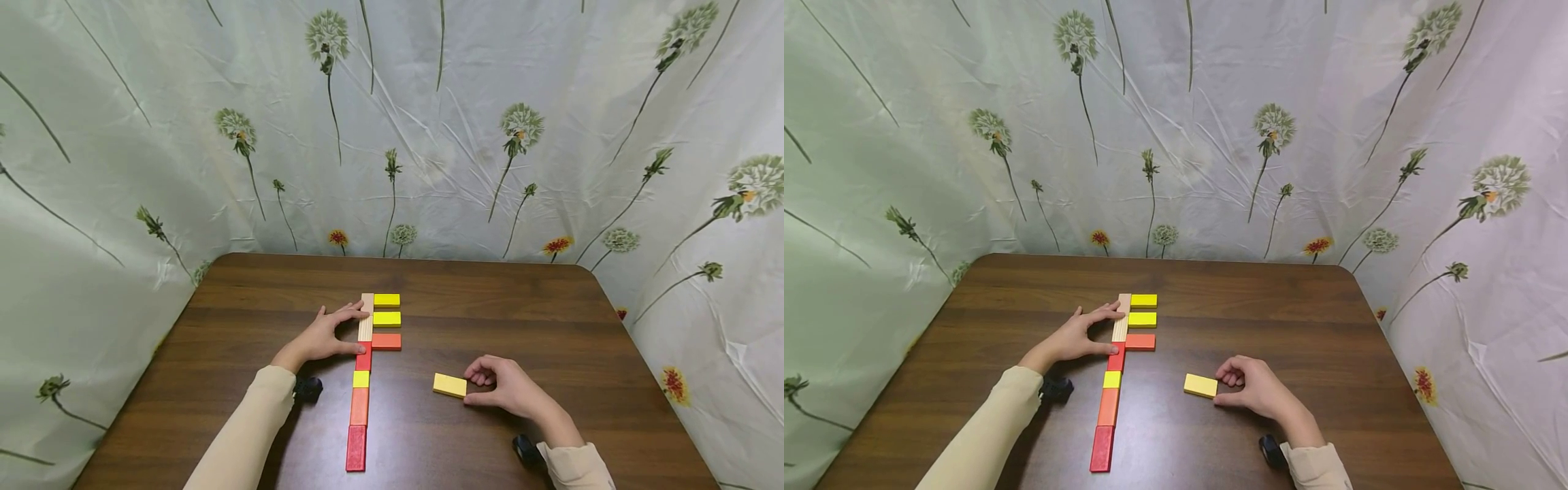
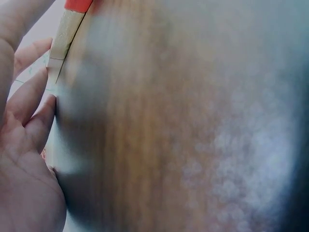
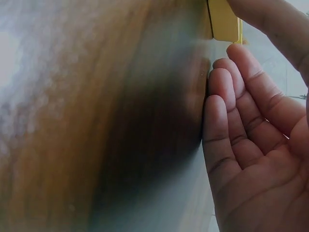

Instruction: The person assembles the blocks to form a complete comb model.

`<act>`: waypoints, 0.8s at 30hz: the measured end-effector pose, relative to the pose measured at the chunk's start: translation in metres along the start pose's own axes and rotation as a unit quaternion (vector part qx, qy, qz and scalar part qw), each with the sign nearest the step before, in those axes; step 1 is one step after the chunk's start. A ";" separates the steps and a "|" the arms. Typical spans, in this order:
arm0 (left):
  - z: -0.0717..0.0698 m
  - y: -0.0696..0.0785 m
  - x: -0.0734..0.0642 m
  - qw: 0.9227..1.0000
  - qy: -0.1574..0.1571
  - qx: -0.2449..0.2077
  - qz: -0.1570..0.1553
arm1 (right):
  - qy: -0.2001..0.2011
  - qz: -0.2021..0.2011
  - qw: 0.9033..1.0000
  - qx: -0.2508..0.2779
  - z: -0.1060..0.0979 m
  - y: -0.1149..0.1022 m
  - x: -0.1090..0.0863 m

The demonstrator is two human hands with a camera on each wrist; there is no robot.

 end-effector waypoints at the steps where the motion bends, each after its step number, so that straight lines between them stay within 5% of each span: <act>1: 0.000 0.000 0.000 1.000 0.000 0.000 0.000 | 0.000 -0.001 1.000 0.002 0.000 0.000 0.000; 24: 0.001 -0.001 0.000 1.000 0.001 0.000 -0.001 | 0.020 -0.005 1.000 0.009 0.002 0.001 0.002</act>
Point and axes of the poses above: each hand's wrist, its own x-axis towards the middle knuckle, its own z-axis out of the palm, y = z × x, the point moved 4 cm from there along x, towards the middle knuckle, and after that the axes turned 4 degrees about y, right-handed, at the moved point
